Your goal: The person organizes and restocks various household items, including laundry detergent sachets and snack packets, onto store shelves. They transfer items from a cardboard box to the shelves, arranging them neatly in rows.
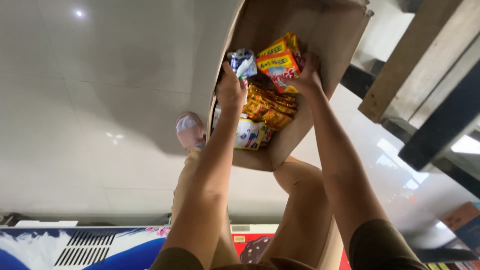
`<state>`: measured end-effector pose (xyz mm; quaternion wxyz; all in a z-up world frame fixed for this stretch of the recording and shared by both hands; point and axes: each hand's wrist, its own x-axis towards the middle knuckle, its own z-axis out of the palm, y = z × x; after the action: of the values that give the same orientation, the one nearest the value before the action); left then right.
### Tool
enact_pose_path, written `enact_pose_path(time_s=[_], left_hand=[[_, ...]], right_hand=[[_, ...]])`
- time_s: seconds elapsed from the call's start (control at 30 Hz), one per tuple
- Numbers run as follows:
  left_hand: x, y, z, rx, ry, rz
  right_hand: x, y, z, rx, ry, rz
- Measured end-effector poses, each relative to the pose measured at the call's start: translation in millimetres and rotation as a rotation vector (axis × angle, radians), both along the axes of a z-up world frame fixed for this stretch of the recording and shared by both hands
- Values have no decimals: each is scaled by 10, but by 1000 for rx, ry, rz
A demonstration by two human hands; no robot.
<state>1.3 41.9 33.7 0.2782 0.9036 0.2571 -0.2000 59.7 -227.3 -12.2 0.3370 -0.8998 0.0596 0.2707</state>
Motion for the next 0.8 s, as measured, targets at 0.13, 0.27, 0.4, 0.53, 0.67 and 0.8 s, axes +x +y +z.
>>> enact_pose_path(time_s=[0.13,0.27,0.4,0.53,0.67,0.8], left_hand=[[105,238,746,-64,-277,1],[-170,739,1831,-331,-398,116],[-569,1294,2640,-233,-593,204],[-1131,1673,3675,-191,-516,251],[-1482,1792,4864,-333,-401,274],[-1727,1648,6045,-401,-410,191]], right_hand=[[74,40,719,-10,-59,-75],[-157,348,1857,677,-8,-560],[-552,587,2813,1038,-73,-761],[-1294,927,3940,1076,-40,-862],[-1977,1218,4924,1150,132,-898],[-2201,1398,6499,1350,286,-749]])
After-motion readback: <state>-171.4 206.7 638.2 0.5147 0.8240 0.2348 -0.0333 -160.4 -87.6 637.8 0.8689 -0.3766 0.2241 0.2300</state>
